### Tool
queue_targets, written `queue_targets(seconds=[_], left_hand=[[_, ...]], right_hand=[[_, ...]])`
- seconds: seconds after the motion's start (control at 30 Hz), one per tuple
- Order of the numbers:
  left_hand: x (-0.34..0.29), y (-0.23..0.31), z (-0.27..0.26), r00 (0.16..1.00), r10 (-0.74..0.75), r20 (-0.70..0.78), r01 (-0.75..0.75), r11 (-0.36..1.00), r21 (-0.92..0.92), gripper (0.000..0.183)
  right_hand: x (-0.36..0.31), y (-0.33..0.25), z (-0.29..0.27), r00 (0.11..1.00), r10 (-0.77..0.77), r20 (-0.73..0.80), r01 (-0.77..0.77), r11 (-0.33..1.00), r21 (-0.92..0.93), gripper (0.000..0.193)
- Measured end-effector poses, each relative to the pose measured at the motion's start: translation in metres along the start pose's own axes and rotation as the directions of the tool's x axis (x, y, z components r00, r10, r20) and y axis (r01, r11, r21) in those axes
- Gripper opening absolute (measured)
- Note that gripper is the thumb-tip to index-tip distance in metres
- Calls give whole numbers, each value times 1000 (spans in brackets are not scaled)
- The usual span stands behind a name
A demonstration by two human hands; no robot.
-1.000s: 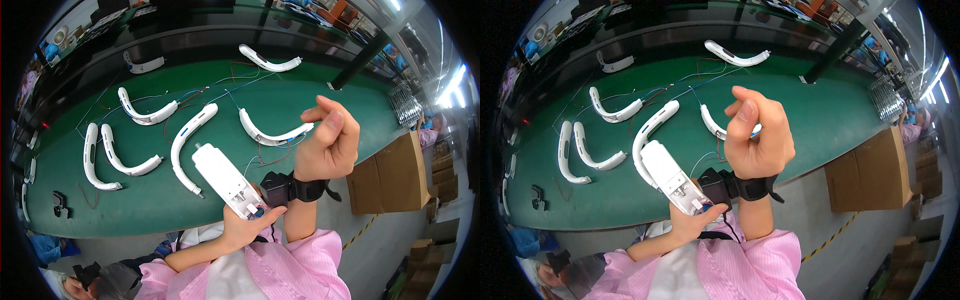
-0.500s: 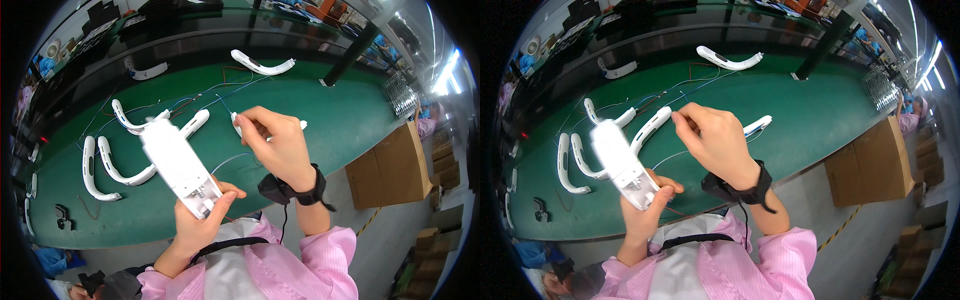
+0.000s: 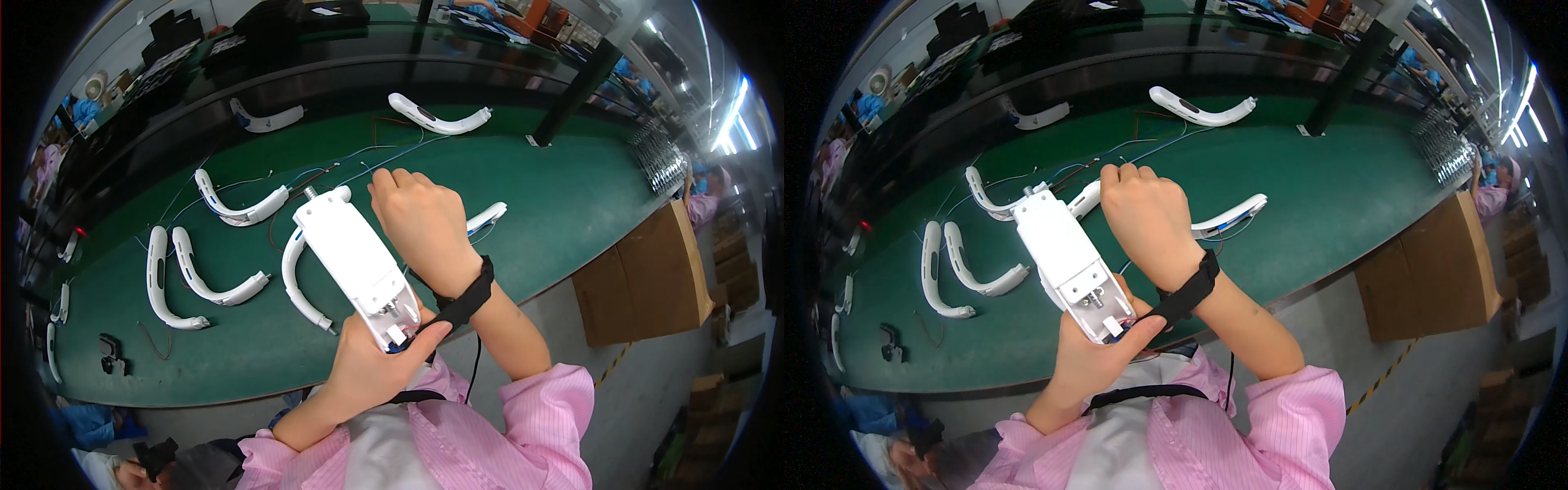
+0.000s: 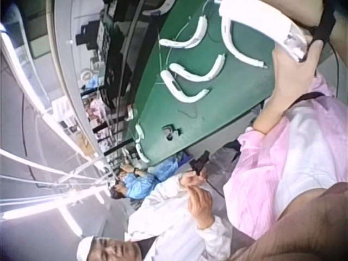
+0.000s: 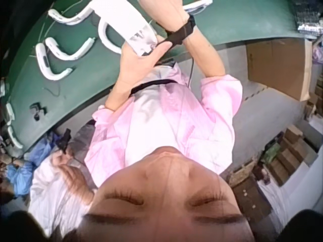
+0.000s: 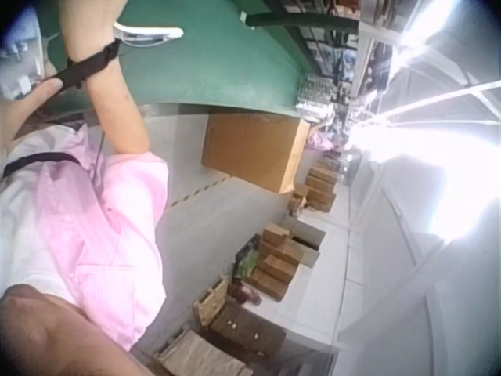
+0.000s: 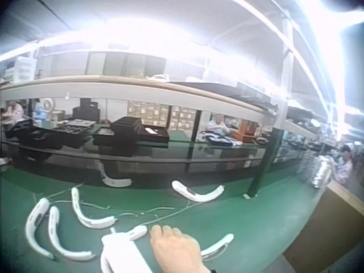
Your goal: The worker is assembling and wiring white curved plastic components, using tweezers to guide thin wires into position.
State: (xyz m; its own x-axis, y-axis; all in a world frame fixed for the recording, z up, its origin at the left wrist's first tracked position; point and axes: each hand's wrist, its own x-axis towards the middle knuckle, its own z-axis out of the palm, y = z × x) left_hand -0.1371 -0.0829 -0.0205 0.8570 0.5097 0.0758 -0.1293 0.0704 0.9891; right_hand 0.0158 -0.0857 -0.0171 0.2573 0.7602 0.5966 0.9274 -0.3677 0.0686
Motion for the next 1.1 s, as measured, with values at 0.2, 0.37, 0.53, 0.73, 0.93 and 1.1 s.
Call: queue_targets(seconds=[0.2,0.37,0.53,0.73,0.93,1.1], left_hand=[[-6,0,-12,990,-58,127,61,998,-20,21],[5,-35,0,957,276,-92,-244,933,264,10],[-10,7,-52,982,-174,69,186,942,-280,9],[-68,5,-193,942,325,83,-37,347,-937,25],[-108,-8,-245,879,420,-225,-375,318,-871,23],[-132,-8,-237,901,290,-324,-417,370,-830,24]], right_hand=[[-5,-4,-5,996,2,91,-4,1000,23,7],[-6,-18,-31,961,100,256,-224,828,515,18],[-19,6,-70,909,208,360,-382,762,523,16],[-10,169,-21,958,260,119,-257,965,-41,19],[-11,274,122,939,137,315,-18,935,-354,57],[2,294,177,915,161,370,44,872,-488,43]])
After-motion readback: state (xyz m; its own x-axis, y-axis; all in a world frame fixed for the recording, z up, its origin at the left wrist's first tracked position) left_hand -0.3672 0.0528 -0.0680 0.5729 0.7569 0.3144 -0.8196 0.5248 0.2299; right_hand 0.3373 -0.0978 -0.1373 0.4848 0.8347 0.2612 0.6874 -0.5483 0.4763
